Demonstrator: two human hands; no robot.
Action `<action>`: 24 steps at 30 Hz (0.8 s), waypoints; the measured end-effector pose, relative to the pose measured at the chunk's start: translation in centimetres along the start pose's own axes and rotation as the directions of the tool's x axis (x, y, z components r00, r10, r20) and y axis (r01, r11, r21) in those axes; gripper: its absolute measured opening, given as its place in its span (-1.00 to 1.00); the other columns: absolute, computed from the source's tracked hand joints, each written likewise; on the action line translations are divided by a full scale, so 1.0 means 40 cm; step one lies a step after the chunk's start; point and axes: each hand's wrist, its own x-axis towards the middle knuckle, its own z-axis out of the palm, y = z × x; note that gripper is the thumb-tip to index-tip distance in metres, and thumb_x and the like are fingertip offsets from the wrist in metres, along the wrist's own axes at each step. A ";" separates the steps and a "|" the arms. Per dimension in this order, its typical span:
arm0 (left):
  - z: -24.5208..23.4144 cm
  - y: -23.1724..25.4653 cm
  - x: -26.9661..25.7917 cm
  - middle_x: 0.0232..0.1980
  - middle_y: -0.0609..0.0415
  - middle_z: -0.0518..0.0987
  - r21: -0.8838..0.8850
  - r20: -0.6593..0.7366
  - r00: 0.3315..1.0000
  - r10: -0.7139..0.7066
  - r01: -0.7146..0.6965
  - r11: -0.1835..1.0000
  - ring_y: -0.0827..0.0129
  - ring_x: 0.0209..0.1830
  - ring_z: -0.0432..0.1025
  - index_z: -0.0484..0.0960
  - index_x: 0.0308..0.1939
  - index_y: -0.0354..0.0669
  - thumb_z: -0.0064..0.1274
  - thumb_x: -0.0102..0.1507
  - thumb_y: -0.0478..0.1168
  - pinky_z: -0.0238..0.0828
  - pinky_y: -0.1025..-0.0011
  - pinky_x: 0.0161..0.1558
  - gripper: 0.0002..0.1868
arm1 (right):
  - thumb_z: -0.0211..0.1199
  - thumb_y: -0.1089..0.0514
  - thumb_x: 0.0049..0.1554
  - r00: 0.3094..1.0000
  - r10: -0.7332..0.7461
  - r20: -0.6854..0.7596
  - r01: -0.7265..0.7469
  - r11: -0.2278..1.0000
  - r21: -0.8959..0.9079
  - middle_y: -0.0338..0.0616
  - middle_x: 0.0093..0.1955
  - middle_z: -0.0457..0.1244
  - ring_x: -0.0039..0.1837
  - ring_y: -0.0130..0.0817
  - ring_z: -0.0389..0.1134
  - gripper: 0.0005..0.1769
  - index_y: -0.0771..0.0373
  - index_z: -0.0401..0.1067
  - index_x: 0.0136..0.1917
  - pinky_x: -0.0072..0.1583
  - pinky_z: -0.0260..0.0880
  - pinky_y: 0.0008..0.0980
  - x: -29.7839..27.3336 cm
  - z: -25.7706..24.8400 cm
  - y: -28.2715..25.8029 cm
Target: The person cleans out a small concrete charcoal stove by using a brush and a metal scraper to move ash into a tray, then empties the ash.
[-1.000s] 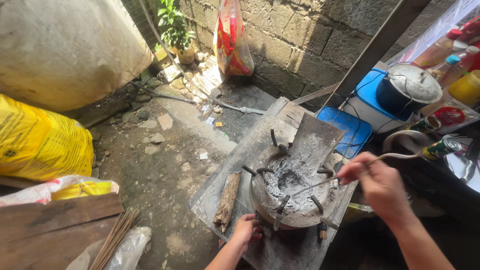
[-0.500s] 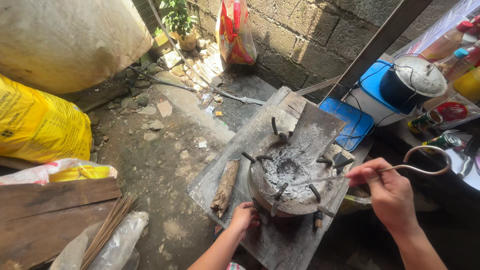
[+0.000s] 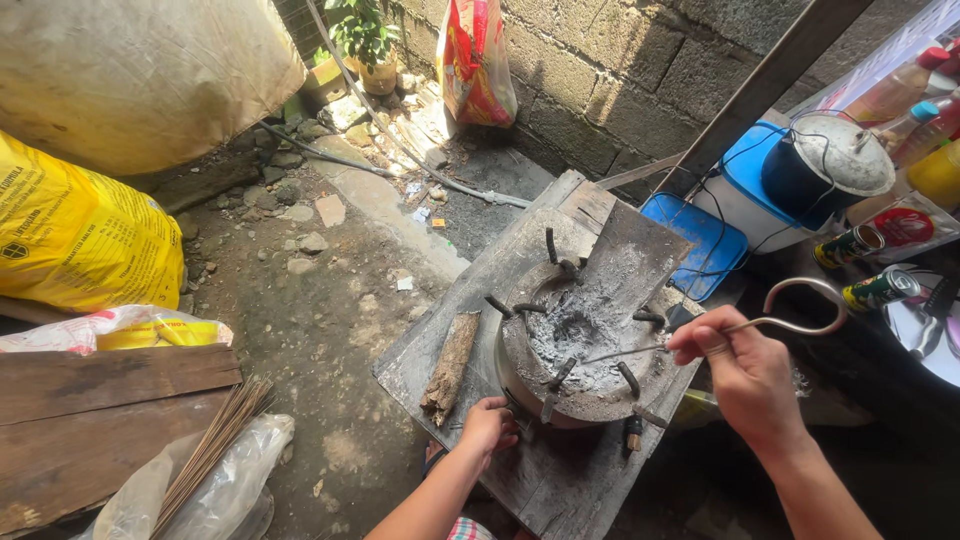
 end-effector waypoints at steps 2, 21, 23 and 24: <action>-0.004 -0.002 0.002 -0.04 0.03 0.64 -0.008 0.002 1.000 0.001 -0.001 1.000 0.32 -0.17 0.55 0.47 0.30 -0.18 -0.03 0.27 -0.34 0.61 0.36 -0.26 -0.52 | 0.08 0.23 0.32 0.999 0.046 0.022 -0.046 0.999 0.003 -0.18 -0.19 0.45 -0.13 -0.46 0.49 -0.77 0.29 0.49 -0.13 0.00 0.50 -0.46 0.003 0.006 -0.004; -0.004 -0.006 0.001 0.02 0.02 0.62 -0.031 0.014 1.000 -0.008 0.008 0.999 0.31 -0.13 0.55 0.47 0.30 -0.14 -0.07 0.31 -0.33 0.63 0.34 -0.24 -0.55 | 0.08 0.33 0.32 0.988 -0.046 0.146 0.047 0.999 -0.006 -0.14 -0.22 0.42 -0.18 -0.43 0.42 -0.80 0.30 0.45 -0.14 -0.07 0.49 -0.43 0.068 0.039 -0.014; -0.006 -0.004 -0.003 0.02 0.02 0.61 -0.019 0.017 1.000 -0.004 0.004 1.000 0.30 -0.12 0.55 0.47 0.30 -0.15 -0.05 0.30 -0.33 0.64 0.34 -0.23 -0.55 | -0.02 0.40 0.26 0.968 -0.187 0.169 0.157 0.972 0.172 -0.23 -0.12 0.43 -0.09 -0.50 0.47 -0.81 0.28 0.40 -0.10 0.01 0.54 -0.48 0.081 0.060 -0.017; -0.007 -0.001 -0.005 0.01 0.02 0.61 -0.010 0.019 1.000 0.001 -0.001 1.000 0.29 -0.12 0.55 0.47 0.31 -0.15 -0.03 0.30 -0.34 0.64 0.34 -0.23 -0.54 | -0.02 0.40 0.26 0.969 -0.185 0.165 0.157 0.973 0.171 -0.23 -0.12 0.43 -0.09 -0.50 0.47 -0.81 0.28 0.40 -0.10 0.01 0.54 -0.48 0.078 0.063 -0.020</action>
